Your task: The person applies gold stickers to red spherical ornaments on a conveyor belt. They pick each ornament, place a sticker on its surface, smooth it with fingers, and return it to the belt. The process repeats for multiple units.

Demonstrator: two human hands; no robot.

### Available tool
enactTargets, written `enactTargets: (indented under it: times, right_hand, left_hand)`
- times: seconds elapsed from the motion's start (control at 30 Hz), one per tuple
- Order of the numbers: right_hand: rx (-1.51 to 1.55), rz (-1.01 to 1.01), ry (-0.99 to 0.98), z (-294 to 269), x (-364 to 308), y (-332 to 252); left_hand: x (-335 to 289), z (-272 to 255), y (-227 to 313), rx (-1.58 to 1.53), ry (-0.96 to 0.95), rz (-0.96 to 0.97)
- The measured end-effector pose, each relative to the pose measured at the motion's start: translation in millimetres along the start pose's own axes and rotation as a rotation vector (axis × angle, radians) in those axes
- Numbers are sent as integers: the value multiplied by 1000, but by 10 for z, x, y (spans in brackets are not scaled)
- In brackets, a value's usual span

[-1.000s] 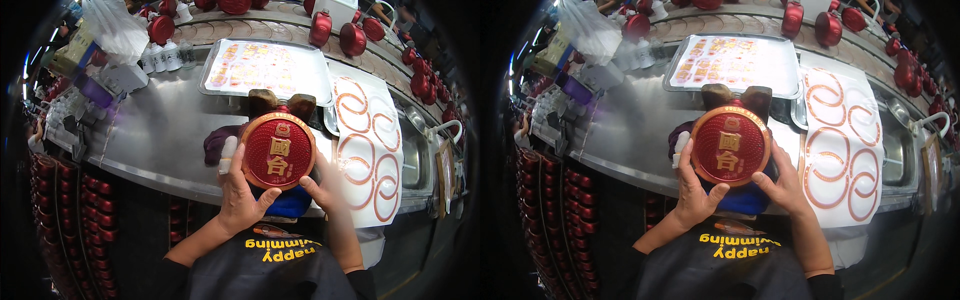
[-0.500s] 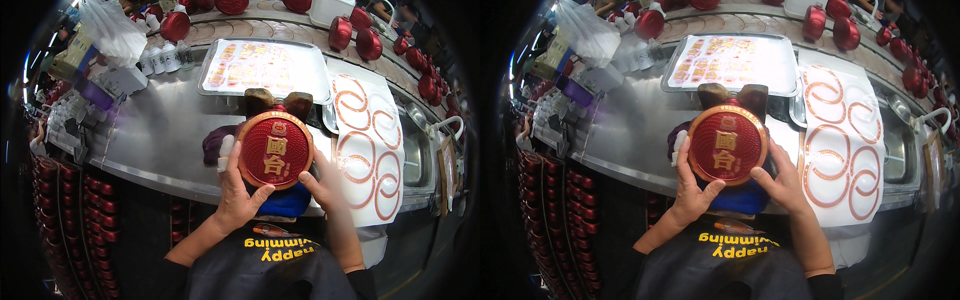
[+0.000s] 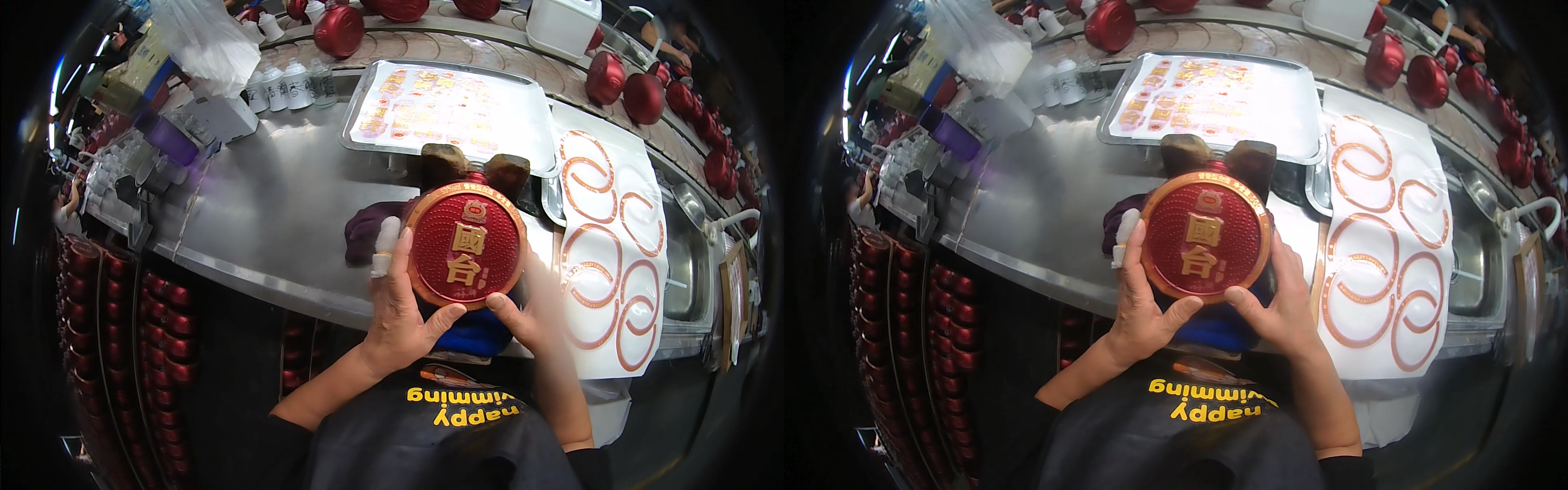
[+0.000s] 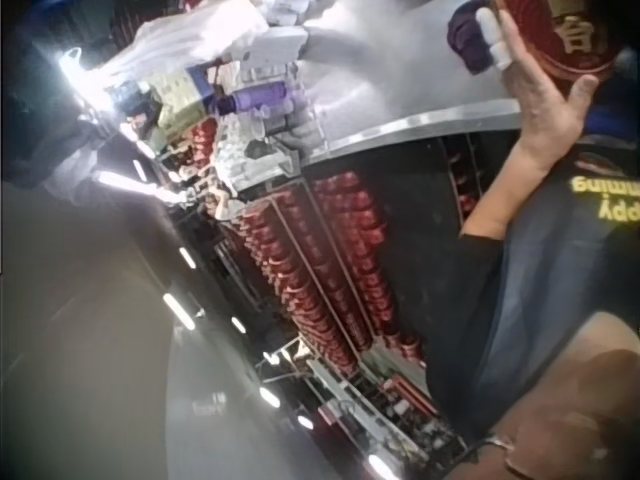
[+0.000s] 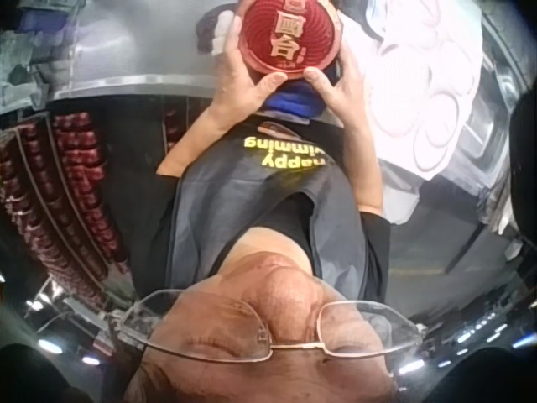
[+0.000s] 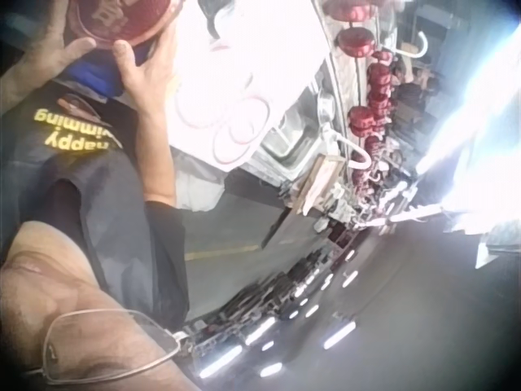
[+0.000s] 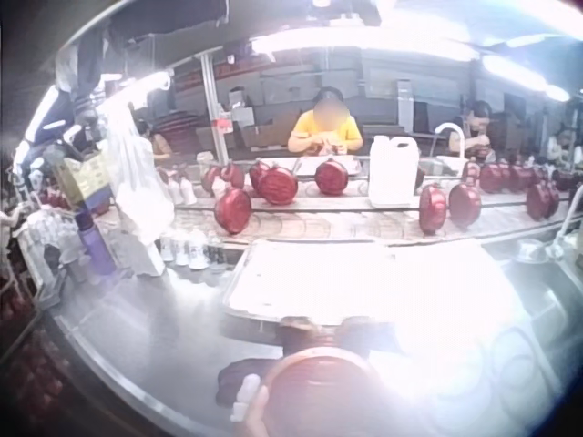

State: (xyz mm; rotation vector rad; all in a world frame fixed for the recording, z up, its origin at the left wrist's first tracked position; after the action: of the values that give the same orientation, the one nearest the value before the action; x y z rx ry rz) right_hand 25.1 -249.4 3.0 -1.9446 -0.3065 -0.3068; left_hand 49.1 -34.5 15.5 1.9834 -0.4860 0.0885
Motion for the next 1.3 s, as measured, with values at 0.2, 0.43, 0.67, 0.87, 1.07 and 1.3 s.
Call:
enactTargets:
  times: [0.2,0.43,0.67,0.87,1.07,1.3]
  right_hand:
    - [78,50,-22,19,-36,34]
    - [137,113,7,44,-33,-10]
    - [159,128,8,44,4,-63]
    - [155,125,25,49,2,-80]
    - [143,136,19,49,-12,-56]
    - [145,144,25,45,-15,-60]
  left_hand:
    - [-24,-63,-116,37,-23,-11]
    - [-15,-98,-208,-104,-49,-15]
    - [23,-118,-298,-220,-81,1]
    - [42,-105,-289,-238,-65,-21]
    - [61,-122,-267,-243,-3,-41]
    - [54,-114,-209,-161,48,-22]
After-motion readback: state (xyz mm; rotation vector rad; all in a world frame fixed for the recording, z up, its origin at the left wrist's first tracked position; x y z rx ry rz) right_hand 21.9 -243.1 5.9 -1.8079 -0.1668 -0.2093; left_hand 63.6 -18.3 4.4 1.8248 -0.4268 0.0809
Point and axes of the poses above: each hand's wrist, its own x-axis towards the middle knuckle, its own z-axis out of the palm, y = z × x, the point moved 5 cm from there along x, towards the middle knuckle, and after that the axes turned 11 degrees about -z, right-handed, at the moved point
